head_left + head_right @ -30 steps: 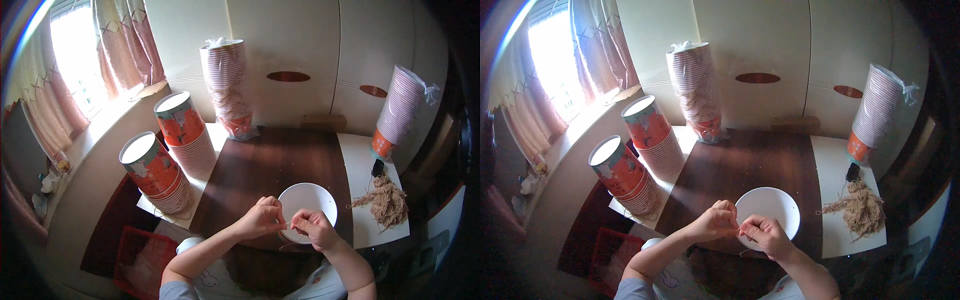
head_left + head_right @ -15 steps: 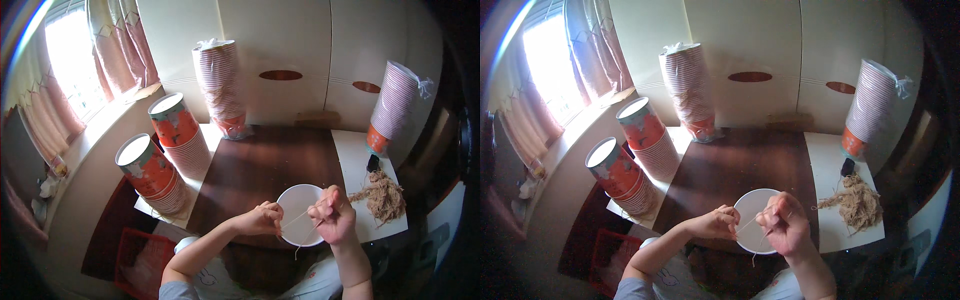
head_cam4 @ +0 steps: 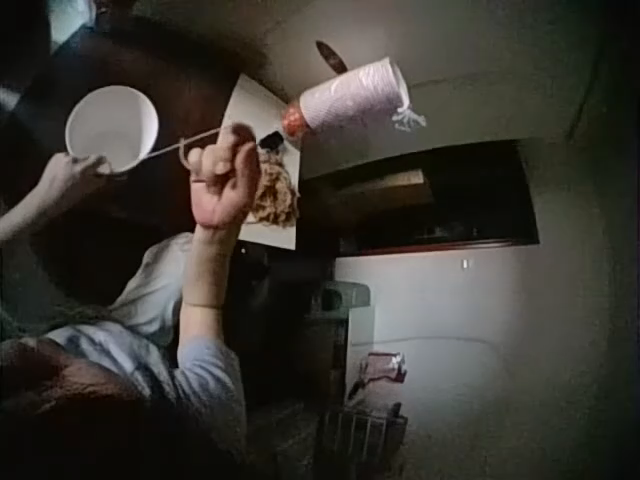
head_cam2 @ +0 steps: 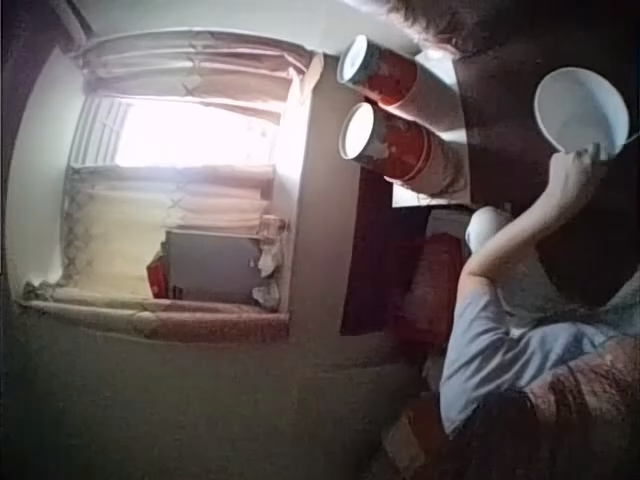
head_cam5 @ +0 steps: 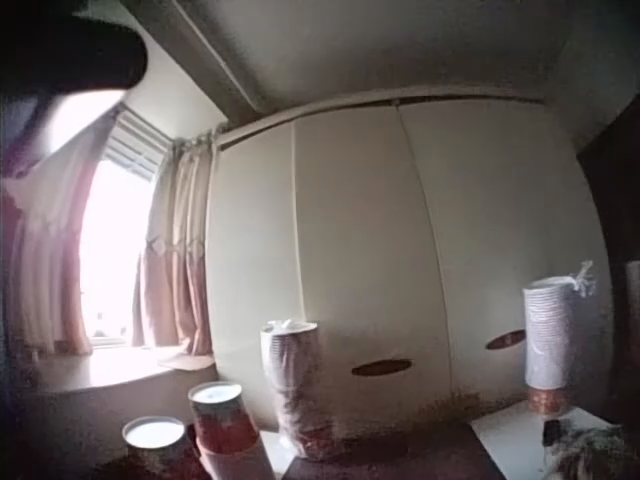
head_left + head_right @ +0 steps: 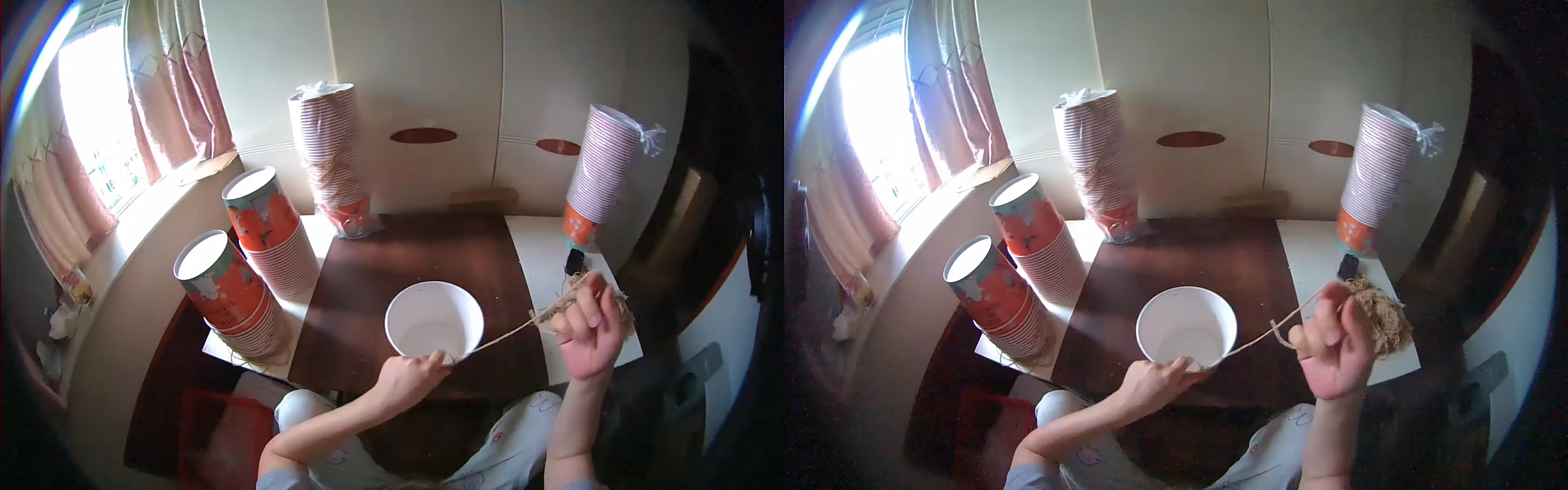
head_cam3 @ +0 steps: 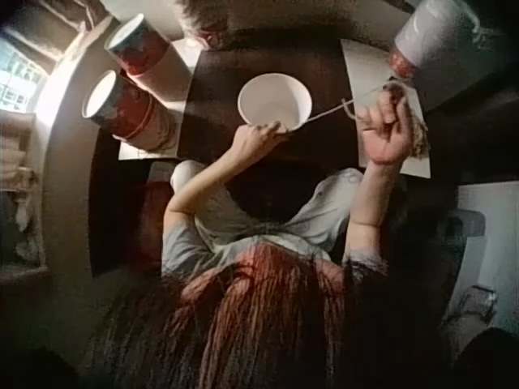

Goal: Tying small loops of string and placing them into a bowl at a desk with paper cups.

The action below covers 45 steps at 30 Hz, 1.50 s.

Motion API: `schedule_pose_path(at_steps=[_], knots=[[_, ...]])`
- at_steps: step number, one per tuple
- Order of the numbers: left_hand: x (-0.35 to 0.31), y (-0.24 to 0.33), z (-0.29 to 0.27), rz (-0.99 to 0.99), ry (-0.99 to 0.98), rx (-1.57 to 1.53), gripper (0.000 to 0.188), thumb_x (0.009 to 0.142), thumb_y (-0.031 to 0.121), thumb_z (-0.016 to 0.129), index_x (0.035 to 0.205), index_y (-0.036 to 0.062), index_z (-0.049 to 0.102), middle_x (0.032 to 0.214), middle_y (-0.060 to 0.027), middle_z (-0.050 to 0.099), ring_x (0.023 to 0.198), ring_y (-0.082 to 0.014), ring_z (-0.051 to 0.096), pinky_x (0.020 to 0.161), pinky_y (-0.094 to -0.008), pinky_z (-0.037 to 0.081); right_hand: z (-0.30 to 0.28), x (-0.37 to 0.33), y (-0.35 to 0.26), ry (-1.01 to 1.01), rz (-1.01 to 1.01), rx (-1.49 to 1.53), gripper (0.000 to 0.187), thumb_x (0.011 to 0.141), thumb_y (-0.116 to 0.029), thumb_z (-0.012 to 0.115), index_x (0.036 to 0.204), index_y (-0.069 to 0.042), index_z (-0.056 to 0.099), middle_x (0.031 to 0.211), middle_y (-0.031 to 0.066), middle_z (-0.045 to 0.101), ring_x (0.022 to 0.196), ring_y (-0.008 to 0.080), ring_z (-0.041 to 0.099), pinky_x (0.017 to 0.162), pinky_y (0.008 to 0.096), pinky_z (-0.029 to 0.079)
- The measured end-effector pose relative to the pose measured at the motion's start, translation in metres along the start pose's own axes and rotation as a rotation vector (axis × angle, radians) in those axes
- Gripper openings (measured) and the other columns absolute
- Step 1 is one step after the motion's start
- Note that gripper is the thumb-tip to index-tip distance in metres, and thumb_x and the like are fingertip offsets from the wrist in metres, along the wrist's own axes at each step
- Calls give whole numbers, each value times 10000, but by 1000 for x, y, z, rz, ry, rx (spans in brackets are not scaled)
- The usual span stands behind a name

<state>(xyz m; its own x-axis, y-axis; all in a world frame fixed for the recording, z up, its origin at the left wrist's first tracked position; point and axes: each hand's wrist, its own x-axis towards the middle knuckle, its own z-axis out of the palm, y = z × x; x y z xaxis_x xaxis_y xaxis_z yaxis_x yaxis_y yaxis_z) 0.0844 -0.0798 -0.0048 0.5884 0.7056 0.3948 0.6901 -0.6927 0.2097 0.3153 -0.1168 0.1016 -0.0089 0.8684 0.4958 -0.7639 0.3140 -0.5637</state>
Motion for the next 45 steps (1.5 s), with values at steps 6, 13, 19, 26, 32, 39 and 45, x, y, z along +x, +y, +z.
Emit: schedule_pose_path(at_steps=[6,13,19,26,32,39,45], knots=[[7,48,-1,96,-106,-656,534,757,238,594,1189,4,386,968,-182,573,774,-332,587,680,-412,488,37,-3,-28,-82,-80,-48,326,924,-256,338,1161,-60,446,606,-19,350,407,54,220,487,239,226],[16,33,-16,-29,-13,-957,184,863,120,474,976,34,591,858,-76,586,711,-172,566,623,-275,462,42,8,18,141,213,125,193,871,-261,450,801,-110,546,485,-52,270,396,60,205,427,221,191],[9,15,-34,-252,-169,-1510,306,909,249,410,1034,26,578,887,-18,563,665,-39,449,568,-176,389,38,12,66,116,275,129,204,873,-257,433,814,-87,530,493,-44,295,398,65,191,420,231,190],[19,6,-39,-273,-201,-1314,213,847,186,538,916,-7,598,821,-8,598,686,-49,479,604,-193,404,25,23,103,213,265,27,189,879,-227,403,795,-103,518,484,-41,305,396,72,199,416,235,198],[40,-45,-32,-322,69,-708,109,719,106,634,796,30,647,746,-91,638,669,-145,601,626,-262,468,-39,27,122,-243,292,-1051,326,889,-370,394,945,-79,529,691,27,547,609,115,515,601,246,438],[31,-61,-24,-13,351,-31,106,612,107,641,718,120,640,698,-11,597,677,-192,557,586,-309,477,13,25,99,-495,336,-1074,325,817,-251,575,1058,-49,489,970,100,562,899,185,546,804,307,423],[24,-59,-21,22,390,47,130,581,124,659,705,151,629,713,19,560,688,-162,528,542,-283,469,-28,24,167,-193,566,-841,407,822,-173,532,1163,-37,358,1015,125,534,839,179,557,745,309,451]])
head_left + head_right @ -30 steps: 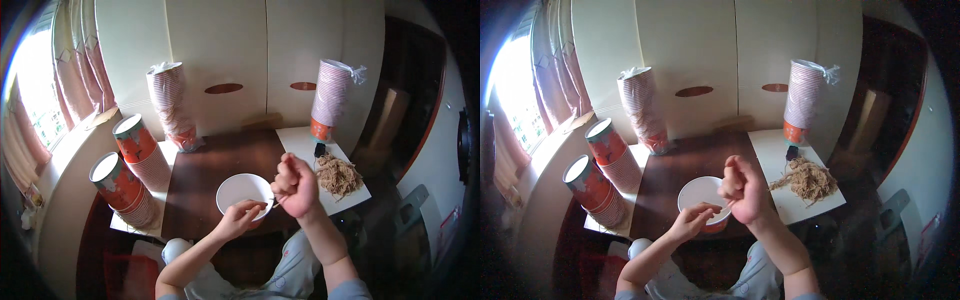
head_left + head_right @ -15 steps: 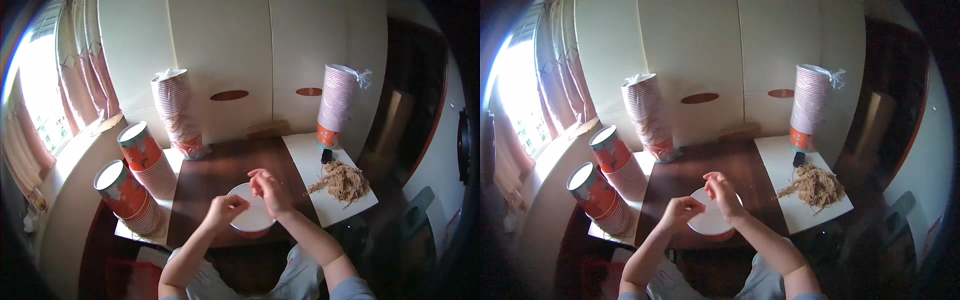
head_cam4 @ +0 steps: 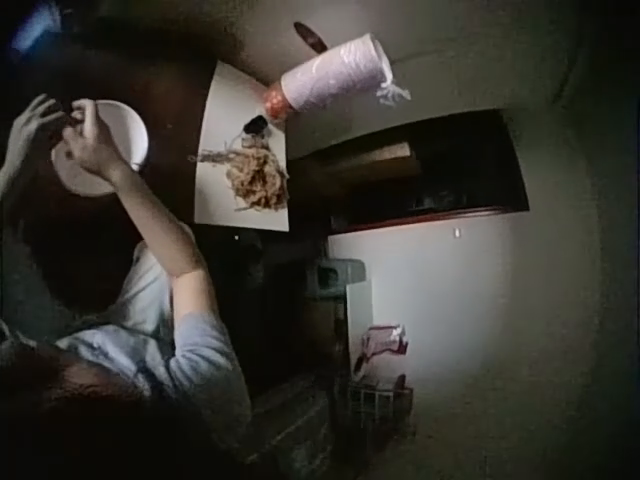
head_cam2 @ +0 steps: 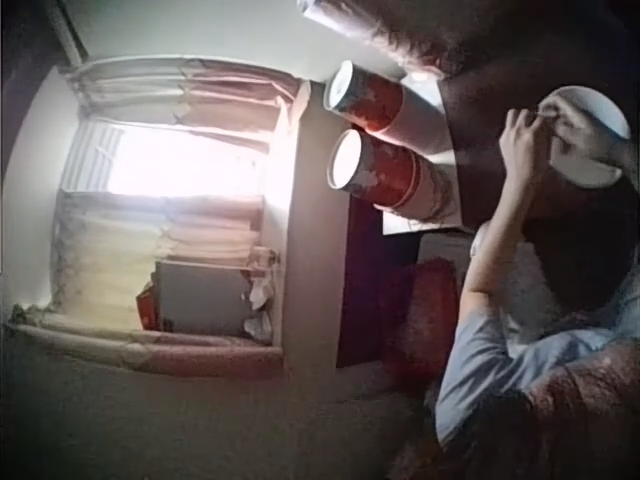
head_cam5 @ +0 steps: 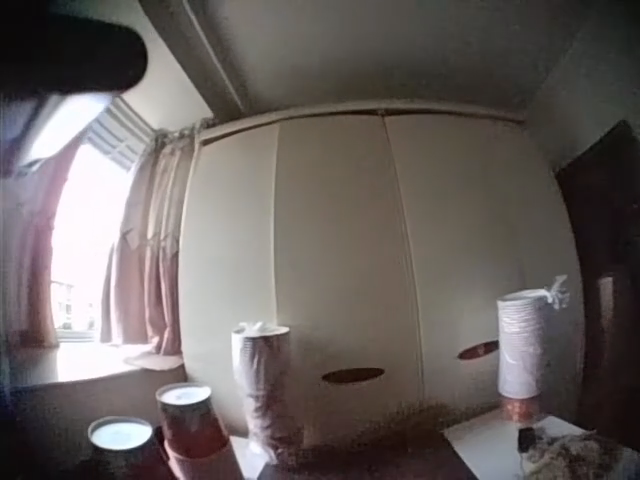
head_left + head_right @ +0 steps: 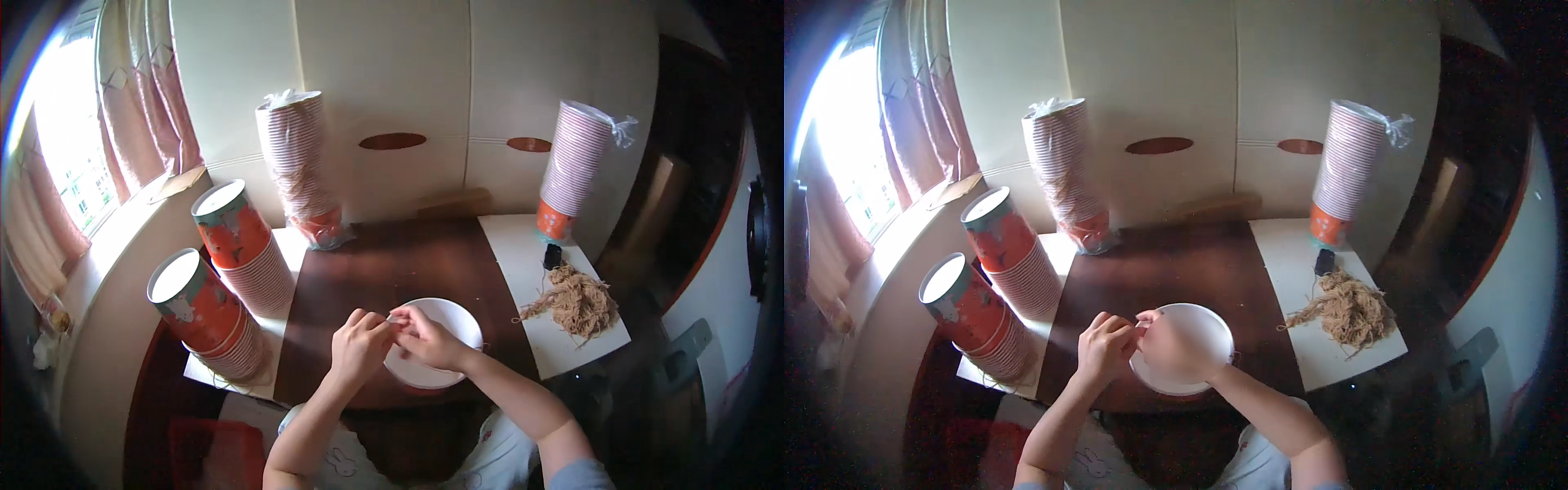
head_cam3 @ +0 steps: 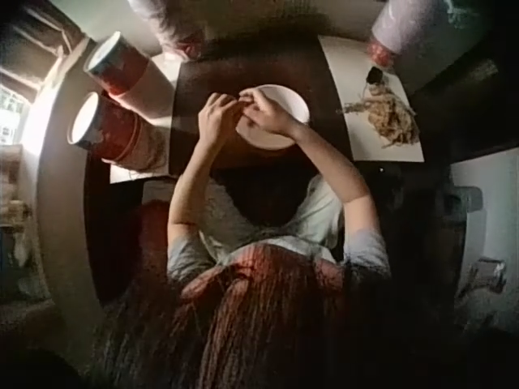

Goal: Tying small loops of string and placing them into a bowl at a desk with paper cups.

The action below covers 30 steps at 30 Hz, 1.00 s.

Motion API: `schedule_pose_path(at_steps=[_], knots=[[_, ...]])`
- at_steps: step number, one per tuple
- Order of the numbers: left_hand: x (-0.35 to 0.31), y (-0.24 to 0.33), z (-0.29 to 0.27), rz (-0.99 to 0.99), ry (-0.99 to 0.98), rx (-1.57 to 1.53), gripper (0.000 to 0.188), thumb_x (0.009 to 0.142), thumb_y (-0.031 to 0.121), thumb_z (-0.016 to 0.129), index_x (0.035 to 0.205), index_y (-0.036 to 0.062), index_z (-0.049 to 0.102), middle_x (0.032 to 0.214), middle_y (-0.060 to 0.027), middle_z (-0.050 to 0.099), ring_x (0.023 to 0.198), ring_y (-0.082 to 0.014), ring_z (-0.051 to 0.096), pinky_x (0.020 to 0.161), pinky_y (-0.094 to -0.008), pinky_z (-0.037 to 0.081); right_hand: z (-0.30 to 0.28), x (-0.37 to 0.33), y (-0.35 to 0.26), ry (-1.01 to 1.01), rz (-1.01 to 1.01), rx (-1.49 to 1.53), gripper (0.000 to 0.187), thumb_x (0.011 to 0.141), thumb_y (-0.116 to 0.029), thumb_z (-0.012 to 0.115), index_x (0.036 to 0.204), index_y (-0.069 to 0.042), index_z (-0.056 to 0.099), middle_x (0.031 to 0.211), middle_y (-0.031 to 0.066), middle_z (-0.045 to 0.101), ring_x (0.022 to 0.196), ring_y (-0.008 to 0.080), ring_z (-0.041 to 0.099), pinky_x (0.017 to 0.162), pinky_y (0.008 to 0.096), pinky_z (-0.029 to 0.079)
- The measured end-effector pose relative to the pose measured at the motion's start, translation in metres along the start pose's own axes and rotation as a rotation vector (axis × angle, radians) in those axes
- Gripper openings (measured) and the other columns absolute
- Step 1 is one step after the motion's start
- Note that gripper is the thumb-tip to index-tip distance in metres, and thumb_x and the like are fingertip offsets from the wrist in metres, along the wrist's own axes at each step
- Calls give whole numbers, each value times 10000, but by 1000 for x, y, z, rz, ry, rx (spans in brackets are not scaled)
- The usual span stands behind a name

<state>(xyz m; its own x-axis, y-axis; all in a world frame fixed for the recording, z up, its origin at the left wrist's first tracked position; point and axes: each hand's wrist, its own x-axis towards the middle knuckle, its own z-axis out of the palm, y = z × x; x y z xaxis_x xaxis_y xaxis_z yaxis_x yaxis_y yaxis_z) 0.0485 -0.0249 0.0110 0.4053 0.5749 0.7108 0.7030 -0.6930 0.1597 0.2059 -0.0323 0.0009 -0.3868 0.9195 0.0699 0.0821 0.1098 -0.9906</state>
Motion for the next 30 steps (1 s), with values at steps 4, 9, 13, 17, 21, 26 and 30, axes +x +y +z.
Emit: schedule_pose_path(at_steps=[4,9,13,17,21,26,30], knots=[[-2,-7,-2,-23,-21,-58,88,625,138,666,704,131,629,695,3,553,672,-175,528,546,-293,469,-3,1,-5,72,-66,-337,175,847,-119,509,996,-28,510,809,38,578,758,89,550,648,241,451],[-3,-16,7,-69,-9,-118,61,657,127,641,716,114,636,685,-22,565,694,-207,540,564,-317,467,-8,10,5,184,-207,-533,92,785,-97,554,807,-15,588,739,97,610,667,160,594,589,274,454],[-5,-32,22,-376,-98,-341,133,734,77,568,849,48,629,780,-84,614,744,-209,584,653,-305,479,-11,17,13,313,-229,-633,101,762,-135,567,786,-40,593,739,98,601,654,215,594,586,303,459],[-14,-51,42,-739,-306,-766,231,781,-10,450,968,-58,576,850,-113,614,762,-153,585,706,-272,479,-4,21,15,322,-218,-774,97,749,-150,547,729,-67,592,766,87,603,701,268,585,613,382,463],[-13,-47,38,-827,-367,-955,277,724,-23,420,935,-44,597,785,-99,622,733,-141,600,670,-277,503,-1,22,23,277,-222,-886,124,758,-176,529,747,-85,612,772,77,599,714,275,580,640,390,464],[-14,-46,34,-762,-403,-865,257,727,-24,448,933,-42,599,799,-94,625,724,-133,593,672,-272,498,0,23,23,311,-263,-946,109,752,-172,556,747,-89,627,747,79,610,673,267,589,613,381,468],[-14,-47,31,-782,-417,-857,219,742,-5,497,931,-38,602,800,-89,627,724,-128,590,669,-271,496,3,26,19,320,-313,-942,121,760,-179,551,740,-88,629,742,78,609,664,268,588,608,382,468]])
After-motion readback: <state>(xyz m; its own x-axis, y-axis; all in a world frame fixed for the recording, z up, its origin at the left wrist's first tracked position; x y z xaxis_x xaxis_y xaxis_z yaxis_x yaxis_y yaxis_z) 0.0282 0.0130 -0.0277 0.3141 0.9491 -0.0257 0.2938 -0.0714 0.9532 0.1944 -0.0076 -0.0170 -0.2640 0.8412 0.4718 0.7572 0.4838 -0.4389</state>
